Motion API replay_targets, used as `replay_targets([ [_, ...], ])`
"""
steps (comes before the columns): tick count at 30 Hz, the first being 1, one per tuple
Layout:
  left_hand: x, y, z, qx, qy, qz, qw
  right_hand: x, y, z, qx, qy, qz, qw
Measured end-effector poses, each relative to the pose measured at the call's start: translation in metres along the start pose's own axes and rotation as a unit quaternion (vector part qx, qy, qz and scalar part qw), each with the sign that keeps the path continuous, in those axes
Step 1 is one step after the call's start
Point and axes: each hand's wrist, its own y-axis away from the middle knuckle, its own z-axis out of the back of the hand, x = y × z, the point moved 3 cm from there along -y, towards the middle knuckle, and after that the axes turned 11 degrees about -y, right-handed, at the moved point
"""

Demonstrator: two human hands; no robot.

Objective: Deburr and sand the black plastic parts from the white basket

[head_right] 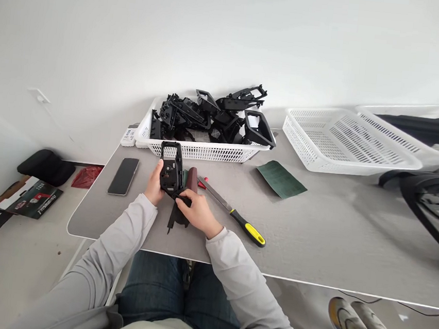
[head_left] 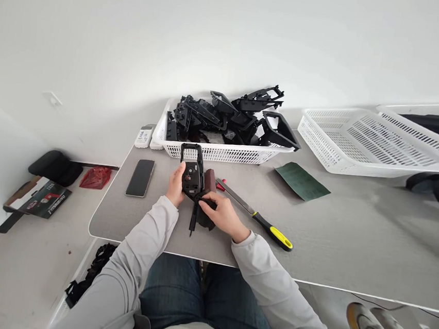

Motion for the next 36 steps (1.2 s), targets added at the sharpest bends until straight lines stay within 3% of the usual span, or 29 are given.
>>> replay_targets([
  [4, 0.004, 0.001, -0.002, 0.056, 0.004, 0.049, 0.997, -0.006, -0.003, 0.010, -0.140, -0.037, 0.001, 0.989],
  [9, 0.008, 0.002, -0.001, 0.085, 0.015, 0.106, 0.991, -0.017, -0.006, 0.039, -0.338, -0.051, 0.005, 0.940],
  [14, 0.002, -0.002, 0.004, 0.046, 0.064, 0.089, 0.993, -0.035, -0.010, 0.066, -0.410, -0.032, -0.020, 0.911],
  [18, 0.001, -0.004, 0.006, 0.036, 0.093, 0.089, 0.991, -0.054, -0.011, 0.075, -0.396, 0.024, -0.065, 0.916],
  [21, 0.000, -0.004, 0.006, 0.032, 0.109, 0.085, 0.990, -0.055, -0.011, 0.071, -0.351, 0.123, -0.054, 0.927],
  [24, -0.004, -0.004, 0.006, 0.023, 0.129, 0.075, 0.989, -0.044, -0.011, 0.057, -0.274, 0.211, -0.023, 0.938],
  [28, -0.008, -0.004, 0.008, 0.002, 0.160, 0.056, 0.986, -0.029, -0.009, 0.026, -0.146, 0.226, 0.003, 0.963],
  [32, -0.010, -0.004, 0.009, -0.007, 0.168, 0.051, 0.985, -0.026, -0.003, 0.002, -0.081, 0.283, 0.057, 0.954],
  [36, -0.012, -0.002, 0.007, -0.002, 0.170, 0.059, 0.984, -0.041, -0.003, 0.002, -0.068, 0.311, 0.046, 0.947],
])
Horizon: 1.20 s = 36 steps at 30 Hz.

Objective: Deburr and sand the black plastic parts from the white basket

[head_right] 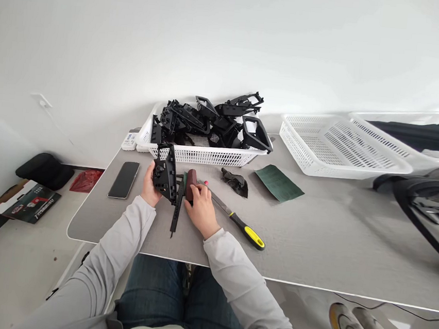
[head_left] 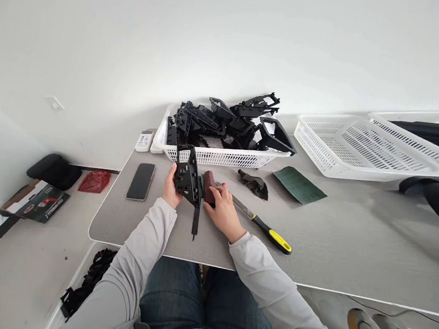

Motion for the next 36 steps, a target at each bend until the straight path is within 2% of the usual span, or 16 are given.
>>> replay_targets([
  [6, -0.001, 0.001, 0.000, 0.011, 0.013, 0.009, 1.000, -0.016, -0.009, 0.008, -0.047, 0.041, -0.044, 0.997],
  [11, 0.001, -0.002, 0.002, 0.004, -0.005, 0.002, 1.000, 0.001, -0.014, 0.018, -0.082, 0.078, -0.040, 0.993],
  [13, 0.004, -0.003, 0.002, -0.003, -0.014, -0.001, 1.000, 0.014, -0.013, 0.015, -0.042, 0.080, -0.042, 0.995],
  [15, 0.006, -0.004, 0.002, -0.005, -0.017, -0.008, 1.000, 0.024, -0.011, 0.006, 0.056, 0.092, -0.073, 0.992],
  [17, 0.008, -0.006, 0.002, -0.003, -0.019, -0.020, 1.000, 0.031, -0.009, -0.001, 0.129, 0.119, -0.096, 0.980],
  [19, 0.008, -0.007, 0.003, 0.000, -0.026, -0.029, 0.999, 0.033, -0.009, -0.004, 0.154, 0.137, -0.111, 0.972],
  [25, 0.005, -0.006, 0.003, -0.006, -0.027, -0.042, 0.999, 0.018, -0.016, 0.003, 0.113, 0.115, -0.156, 0.975],
  [29, 0.001, -0.006, 0.006, -0.042, -0.004, -0.057, 0.997, 0.007, -0.017, 0.005, 0.066, 0.041, -0.144, 0.987],
  [32, -0.004, -0.007, 0.010, -0.067, 0.006, -0.070, 0.995, 0.003, -0.017, 0.002, 0.058, -0.011, -0.136, 0.989],
  [36, -0.009, -0.008, 0.013, -0.068, 0.012, -0.076, 0.995, -0.003, -0.017, 0.001, 0.046, -0.047, -0.148, 0.987],
])
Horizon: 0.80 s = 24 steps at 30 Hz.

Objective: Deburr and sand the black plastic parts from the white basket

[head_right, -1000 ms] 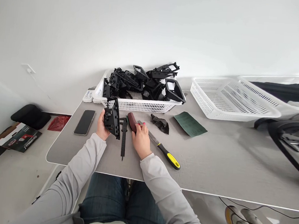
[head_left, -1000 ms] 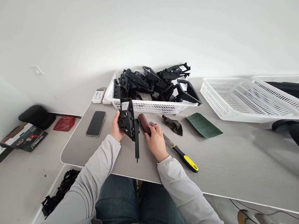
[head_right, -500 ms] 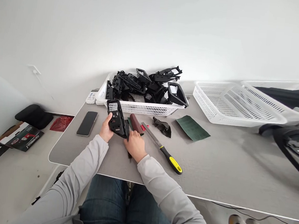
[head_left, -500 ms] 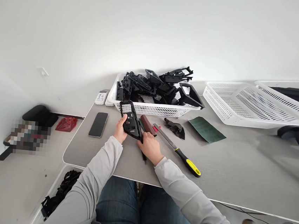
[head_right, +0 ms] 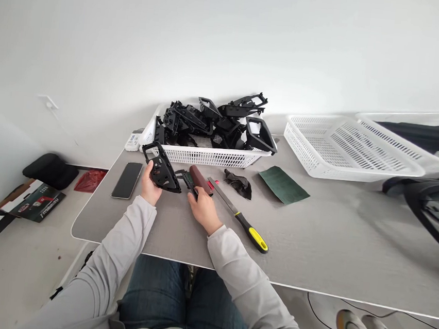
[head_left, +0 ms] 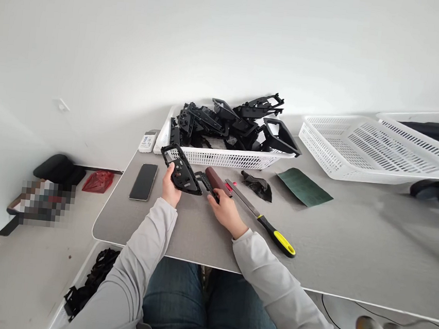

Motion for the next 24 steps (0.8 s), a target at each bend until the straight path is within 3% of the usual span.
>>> replay_targets([
  [6, -0.003, 0.000, 0.000, -0.008, 0.006, -0.002, 1.000, -0.007, -0.003, 0.010, -0.050, -0.159, 0.018, 0.986],
  [14, 0.006, 0.001, 0.000, -0.013, -0.010, -0.004, 1.000, 0.010, 0.006, 0.012, -0.043, -0.272, 0.039, 0.961],
  [19, 0.012, 0.004, -0.005, 0.033, -0.029, -0.009, 0.999, 0.012, 0.011, 0.014, -0.035, -0.228, 0.035, 0.972],
  [24, 0.012, 0.005, -0.005, 0.025, -0.025, -0.015, 0.999, 0.010, 0.012, 0.016, -0.042, -0.128, -0.001, 0.991],
])
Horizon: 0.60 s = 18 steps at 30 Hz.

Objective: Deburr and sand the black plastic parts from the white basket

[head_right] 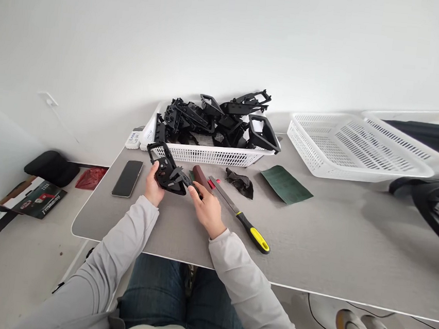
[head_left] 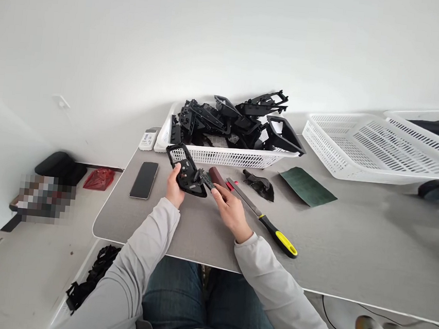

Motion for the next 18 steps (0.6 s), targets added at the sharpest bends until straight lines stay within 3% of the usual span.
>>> replay_targets([
  [4, 0.0010, 0.0014, -0.0008, -0.004, -0.004, 0.002, 1.000, -0.0004, 0.0010, 0.0011, -0.025, 0.058, -0.004, 0.998],
  [10, 0.0037, 0.0041, -0.0022, -0.026, -0.018, -0.021, 0.999, 0.0006, 0.0002, -0.0010, -0.042, -0.013, 0.067, 0.997],
  [18, 0.0026, 0.0044, -0.0016, -0.056, -0.002, -0.046, 0.997, 0.0000, 0.0025, -0.0040, -0.023, -0.018, 0.071, 0.997],
])
